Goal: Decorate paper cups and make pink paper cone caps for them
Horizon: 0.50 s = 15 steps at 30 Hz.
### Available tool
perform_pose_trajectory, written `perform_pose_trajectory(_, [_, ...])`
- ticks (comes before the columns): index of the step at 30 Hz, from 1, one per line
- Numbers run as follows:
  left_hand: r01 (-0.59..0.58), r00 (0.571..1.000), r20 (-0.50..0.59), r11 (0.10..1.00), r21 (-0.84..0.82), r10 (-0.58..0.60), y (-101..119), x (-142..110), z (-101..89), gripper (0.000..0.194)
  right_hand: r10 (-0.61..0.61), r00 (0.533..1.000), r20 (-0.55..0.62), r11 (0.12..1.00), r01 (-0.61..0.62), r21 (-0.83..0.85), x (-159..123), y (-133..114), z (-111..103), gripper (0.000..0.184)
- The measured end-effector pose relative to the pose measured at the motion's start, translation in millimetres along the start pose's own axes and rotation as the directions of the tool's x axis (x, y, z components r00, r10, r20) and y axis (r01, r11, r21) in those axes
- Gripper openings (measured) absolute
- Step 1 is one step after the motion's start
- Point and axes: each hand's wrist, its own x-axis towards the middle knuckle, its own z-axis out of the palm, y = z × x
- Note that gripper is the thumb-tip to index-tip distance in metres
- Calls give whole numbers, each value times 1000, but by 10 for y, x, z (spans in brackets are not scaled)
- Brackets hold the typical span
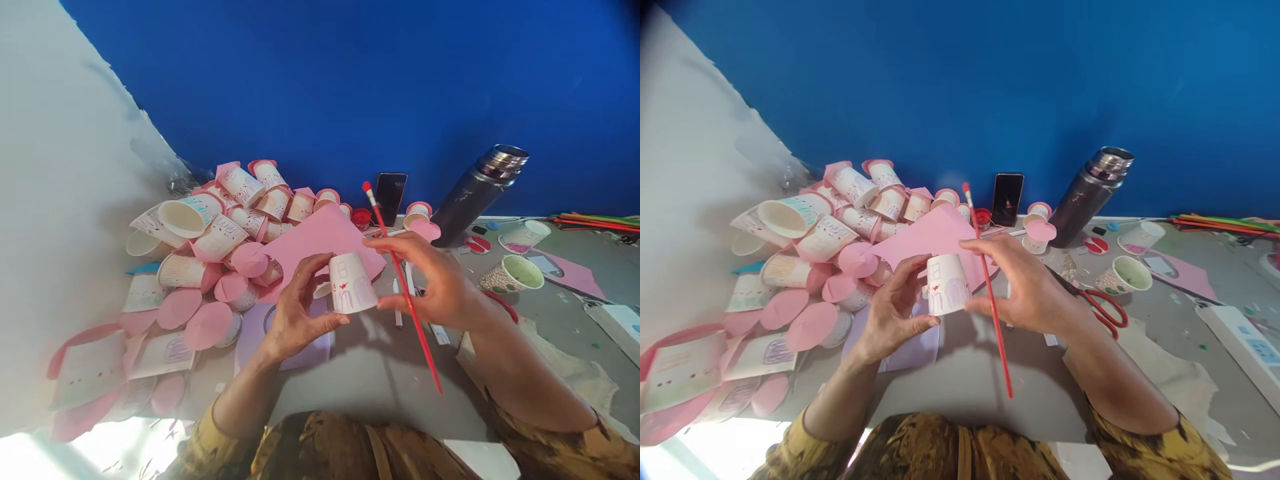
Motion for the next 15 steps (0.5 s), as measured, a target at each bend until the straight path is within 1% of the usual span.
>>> perform_pose_trajectory(1, [-27,999,-18,1000,9,28,-8,2,3,81,-9,997,-82,999,12,33,-7,-4,-27,54])
perform_pose_trajectory(2, [-50,998,-36,999,19,50,-17,2,6,80,-22,982,-189,997,36,67,-14,-8,-54,39])
perform_pose_trajectory(3, [-67,996,-52,997,34,69,-24,0,12,80,-34,952,-305,993,67,97,-19,-11,-79,28])
perform_pose_trajectory(4, [-80,994,-66,995,61,84,-31,-6,20,80,-43,906,-421,988,101,117,-21,-14,-101,24])
perform_pose_trajectory(5, [-88,992,-79,991,99,96,-35,-14,29,79,-53,850,-524,983,137,122,-20,-18,-120,23])
perform_pose_trajectory(7, [-88,990,-90,975,204,109,-41,-37,53,78,-76,741,-667,979,182,91,-5,-33,-147,22])
perform_pose_trajectory(9, [-79,990,-87,954,289,108,-44,-60,79,79,-97,655,-750,979,198,47,22,-64,-159,21])
perform_pose_trajectory(11, [-85,990,-83,952,295,114,-50,-72,101,80,-96,595,-798,980,196,29,49,-111,-164,22])
perform_pose_trajectory(12, [-92,990,-80,962,258,116,-54,-71,110,80,-80,580,-811,981,188,37,60,-139,-167,20])
perform_pose_trajectory(13, [-100,990,-76,975,196,116,-57,-65,119,79,-57,577,-815,983,175,55,67,-169,-173,17])
perform_pose_trajectory(15, [-101,993,-51,994,30,102,-59,-43,136,77,1,600,-800,984,140,106,74,-237,-201,12])
